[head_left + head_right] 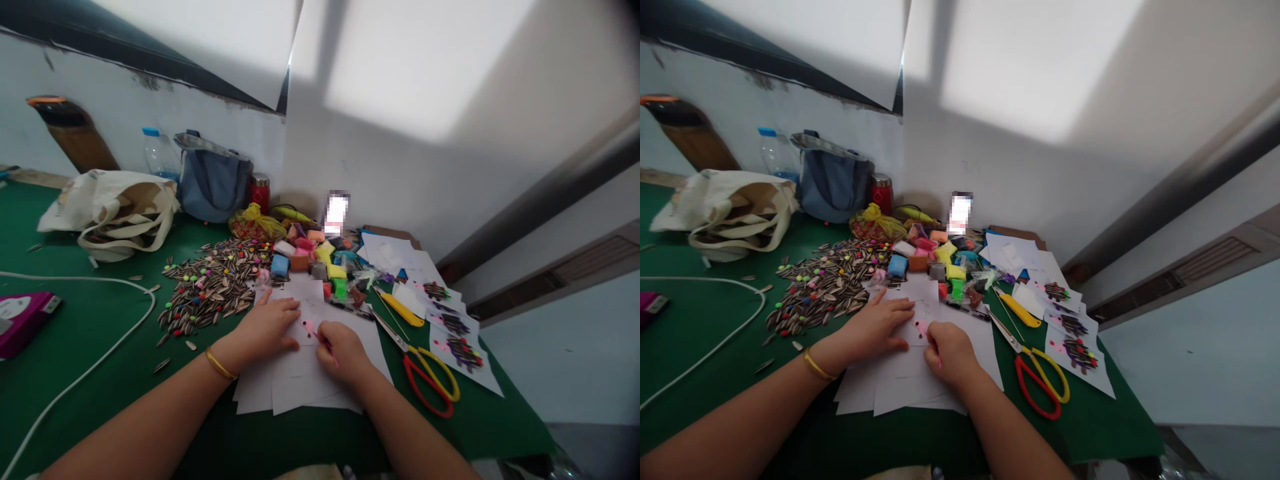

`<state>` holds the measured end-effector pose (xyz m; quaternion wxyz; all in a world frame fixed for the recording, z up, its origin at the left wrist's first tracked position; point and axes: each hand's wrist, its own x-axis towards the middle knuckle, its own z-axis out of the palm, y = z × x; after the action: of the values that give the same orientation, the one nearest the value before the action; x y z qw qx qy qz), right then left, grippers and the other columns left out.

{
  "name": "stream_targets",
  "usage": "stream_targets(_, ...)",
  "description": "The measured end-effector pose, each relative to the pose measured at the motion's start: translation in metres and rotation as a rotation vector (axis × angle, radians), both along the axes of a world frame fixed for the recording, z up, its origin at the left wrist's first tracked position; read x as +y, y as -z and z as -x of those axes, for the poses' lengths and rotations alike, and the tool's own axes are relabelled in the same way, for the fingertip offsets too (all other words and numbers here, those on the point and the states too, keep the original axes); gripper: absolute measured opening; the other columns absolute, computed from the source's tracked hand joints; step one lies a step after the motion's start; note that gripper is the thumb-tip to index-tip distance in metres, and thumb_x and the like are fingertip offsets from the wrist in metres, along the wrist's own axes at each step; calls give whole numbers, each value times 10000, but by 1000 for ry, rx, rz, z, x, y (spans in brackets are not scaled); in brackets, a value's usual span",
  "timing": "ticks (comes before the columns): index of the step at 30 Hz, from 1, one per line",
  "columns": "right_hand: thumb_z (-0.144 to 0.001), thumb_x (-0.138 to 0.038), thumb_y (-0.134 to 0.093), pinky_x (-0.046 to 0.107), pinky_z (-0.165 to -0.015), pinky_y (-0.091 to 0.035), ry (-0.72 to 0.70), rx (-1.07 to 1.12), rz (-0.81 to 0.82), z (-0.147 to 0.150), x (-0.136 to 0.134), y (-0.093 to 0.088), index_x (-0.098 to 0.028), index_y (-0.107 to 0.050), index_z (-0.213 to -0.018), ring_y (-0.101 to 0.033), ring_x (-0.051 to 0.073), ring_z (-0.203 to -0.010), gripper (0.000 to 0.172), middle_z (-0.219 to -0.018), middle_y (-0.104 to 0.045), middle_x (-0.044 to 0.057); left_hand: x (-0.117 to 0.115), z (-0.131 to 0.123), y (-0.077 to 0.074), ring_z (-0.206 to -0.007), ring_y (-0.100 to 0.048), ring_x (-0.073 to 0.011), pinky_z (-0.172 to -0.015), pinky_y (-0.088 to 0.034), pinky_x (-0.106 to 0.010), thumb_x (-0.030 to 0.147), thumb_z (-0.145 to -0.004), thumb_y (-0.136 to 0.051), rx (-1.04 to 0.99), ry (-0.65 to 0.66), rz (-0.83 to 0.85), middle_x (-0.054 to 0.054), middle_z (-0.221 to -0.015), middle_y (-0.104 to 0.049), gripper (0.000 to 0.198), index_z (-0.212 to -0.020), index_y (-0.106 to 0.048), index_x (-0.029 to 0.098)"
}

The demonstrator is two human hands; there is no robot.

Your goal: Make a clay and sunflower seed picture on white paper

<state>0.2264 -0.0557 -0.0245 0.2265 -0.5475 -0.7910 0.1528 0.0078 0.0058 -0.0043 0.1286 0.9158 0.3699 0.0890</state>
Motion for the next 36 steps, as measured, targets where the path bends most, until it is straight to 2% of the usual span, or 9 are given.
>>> stream_targets(13,-656,-100,-494,267,-589,-210,32,-21,-33,4,2,5,-212,-446,-732,-402,152,-641,144,-676,-479,-17,2,1,6,-1302,-503,-296,-1197,-118,-505,514,-747,-738,-11,11,-33,-108,-1393,-570,551,-1216,-637,242)
stream_targets(19,-681,-101,-500,268,-601,-226,30,-58,-8,5,1,-1,-209,-457,-732,-416,156,-657,127,-686,-496,-10,2,0,6,-1300,-504,-298,-1193,-142,-496,510,-758,-731,-20,14,-41,-101,-1390,-573,546,-1228,-633,250)
stream_targets(31,-649,-76,-504,271,-589,-214,23,-54,1,4,1,-1,-209,-437,-707,-393,152,-639,160,-673,-468,-18,1,0,4,-1303,-502,-298,-1199,-113,-513,506,-740,-747,-10,4,-30,-105,-1400,-565,554,-1219,-638,250)
stream_targets(36,-663,-78,-498,268,-592,-217,-31,-53,-11,2,1,0,-209,-466,-726,-412,152,-649,149,-685,-486,-17,2,0,5,-1303,-504,-293,-1202,-99,-506,510,-731,-754,-16,5,-25,-107,-1398,-568,566,-1218,-640,244)
